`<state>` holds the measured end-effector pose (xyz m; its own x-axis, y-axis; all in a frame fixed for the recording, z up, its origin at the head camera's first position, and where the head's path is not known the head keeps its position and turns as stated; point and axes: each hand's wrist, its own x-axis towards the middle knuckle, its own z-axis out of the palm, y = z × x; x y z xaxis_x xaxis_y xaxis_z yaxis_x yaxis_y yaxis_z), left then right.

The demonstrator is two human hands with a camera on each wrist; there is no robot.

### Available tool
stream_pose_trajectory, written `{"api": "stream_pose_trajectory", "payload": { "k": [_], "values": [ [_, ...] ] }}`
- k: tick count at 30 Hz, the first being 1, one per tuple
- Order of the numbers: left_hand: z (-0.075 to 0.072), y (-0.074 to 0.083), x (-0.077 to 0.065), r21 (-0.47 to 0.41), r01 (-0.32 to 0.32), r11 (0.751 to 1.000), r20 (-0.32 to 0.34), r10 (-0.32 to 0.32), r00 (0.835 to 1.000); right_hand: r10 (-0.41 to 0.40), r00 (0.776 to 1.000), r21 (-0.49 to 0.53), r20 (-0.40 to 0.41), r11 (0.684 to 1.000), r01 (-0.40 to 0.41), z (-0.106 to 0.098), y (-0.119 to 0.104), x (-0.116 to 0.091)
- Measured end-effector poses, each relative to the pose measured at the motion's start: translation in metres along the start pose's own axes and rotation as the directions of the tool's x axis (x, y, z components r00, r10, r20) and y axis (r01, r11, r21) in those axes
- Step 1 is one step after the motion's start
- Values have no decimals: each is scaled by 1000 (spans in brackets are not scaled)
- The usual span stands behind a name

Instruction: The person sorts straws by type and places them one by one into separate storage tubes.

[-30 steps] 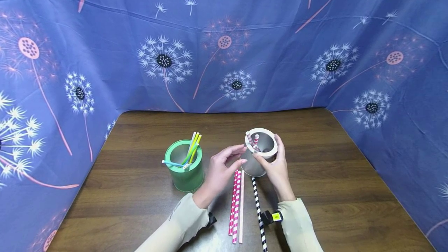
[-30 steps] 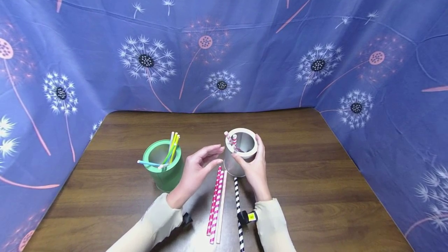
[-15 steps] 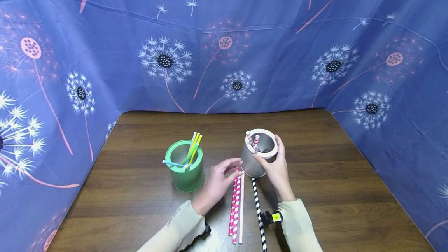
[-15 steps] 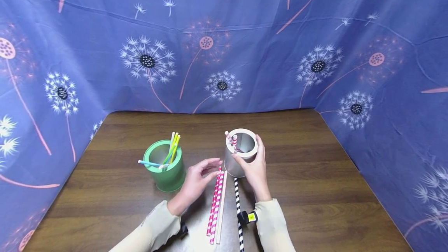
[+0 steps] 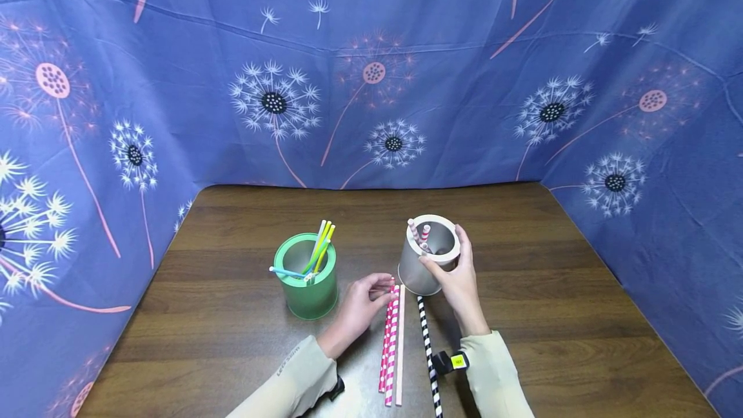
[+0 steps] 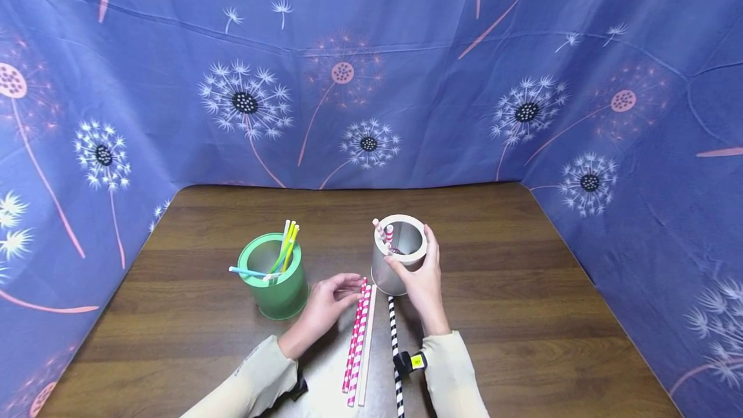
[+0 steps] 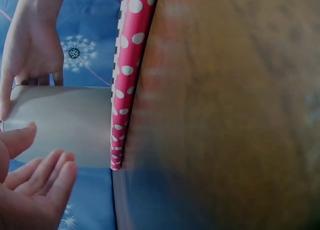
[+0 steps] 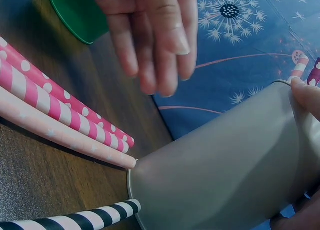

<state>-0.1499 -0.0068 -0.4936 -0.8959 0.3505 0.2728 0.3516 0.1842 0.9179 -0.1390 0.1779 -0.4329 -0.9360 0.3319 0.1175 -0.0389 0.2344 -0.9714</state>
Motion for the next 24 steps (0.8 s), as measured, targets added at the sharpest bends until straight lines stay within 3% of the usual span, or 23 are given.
{"api": "stream_pose_trajectory", "payload": {
  "k": [5,10,18,24],
  "values": [
    [-1,-2,0,63,76,995,15,-77,997,5,1000,11,4,1000,-5,0,-7,-3],
    [-1,-3,0,124,145,982,21,-148,989,7,1000,4,-1,1000,-7,0,9,5],
    [-2,-7,1,239,181,954,24,-192,981,-36,999,-6,-19,999,36,1,25,9],
    [-2,-9,2,282,201,938,19,-215,976,-1,1000,-12,-10,1000,1,0,12,5]
  ]
}}
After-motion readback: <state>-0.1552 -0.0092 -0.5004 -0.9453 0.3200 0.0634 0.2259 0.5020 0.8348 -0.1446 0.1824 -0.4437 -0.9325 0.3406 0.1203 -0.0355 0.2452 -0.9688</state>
